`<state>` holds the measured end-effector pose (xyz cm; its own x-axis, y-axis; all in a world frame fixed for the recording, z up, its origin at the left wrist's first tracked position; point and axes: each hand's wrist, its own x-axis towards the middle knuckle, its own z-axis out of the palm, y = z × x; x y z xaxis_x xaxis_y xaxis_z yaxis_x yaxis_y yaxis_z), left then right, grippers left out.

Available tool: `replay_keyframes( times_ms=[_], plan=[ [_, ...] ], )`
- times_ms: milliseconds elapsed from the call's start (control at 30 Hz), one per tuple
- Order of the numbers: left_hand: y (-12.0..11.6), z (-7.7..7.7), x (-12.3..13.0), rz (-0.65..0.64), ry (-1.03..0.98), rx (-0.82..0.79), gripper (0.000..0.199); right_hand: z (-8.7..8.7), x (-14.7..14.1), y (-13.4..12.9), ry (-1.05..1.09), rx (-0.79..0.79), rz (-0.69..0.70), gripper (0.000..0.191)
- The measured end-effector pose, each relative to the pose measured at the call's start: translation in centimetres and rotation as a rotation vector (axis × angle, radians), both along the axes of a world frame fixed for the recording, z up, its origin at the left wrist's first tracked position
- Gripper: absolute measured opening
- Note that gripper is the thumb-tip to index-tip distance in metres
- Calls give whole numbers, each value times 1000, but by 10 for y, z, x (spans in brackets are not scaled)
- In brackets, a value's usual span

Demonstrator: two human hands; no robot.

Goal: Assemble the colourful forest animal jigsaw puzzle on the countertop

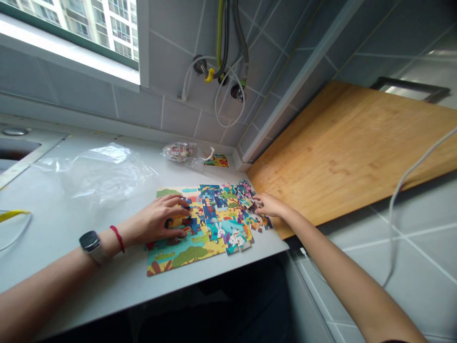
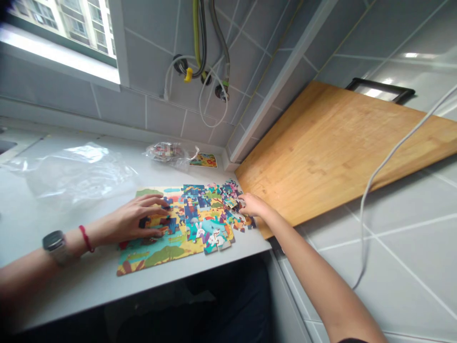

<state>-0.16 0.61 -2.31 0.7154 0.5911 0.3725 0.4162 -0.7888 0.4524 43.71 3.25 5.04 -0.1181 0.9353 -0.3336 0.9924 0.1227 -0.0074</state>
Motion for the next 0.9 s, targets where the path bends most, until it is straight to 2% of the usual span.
replay_keyframes(
  times_ms=[200,400,533,600,700,767,833,900],
  plan=[
    [-2,-3,0,-26,15,7,38,-10,0,13,70,-7,-32,43],
    [-2,-4,0,-6,16,16,35,4,20,22,150,41,-122,12],
    [-1,-1,-1,0,11,28,34,10,33,27,200,68,-175,18],
    [2,-2,-3,30,-5,28,31,4,35,27,210,68,-191,27],
    [7,-5,-6,152,-55,42,26,-11,30,25,213,28,-192,46],
    [10,-8,-8,213,-87,56,28,-19,27,23,210,-1,-183,52],
    [13,-11,-8,230,-95,63,28,-21,24,22,207,-17,-172,46],
    [14,-12,-8,229,-87,57,28,-18,24,21,208,-27,-170,31]
  ],
)
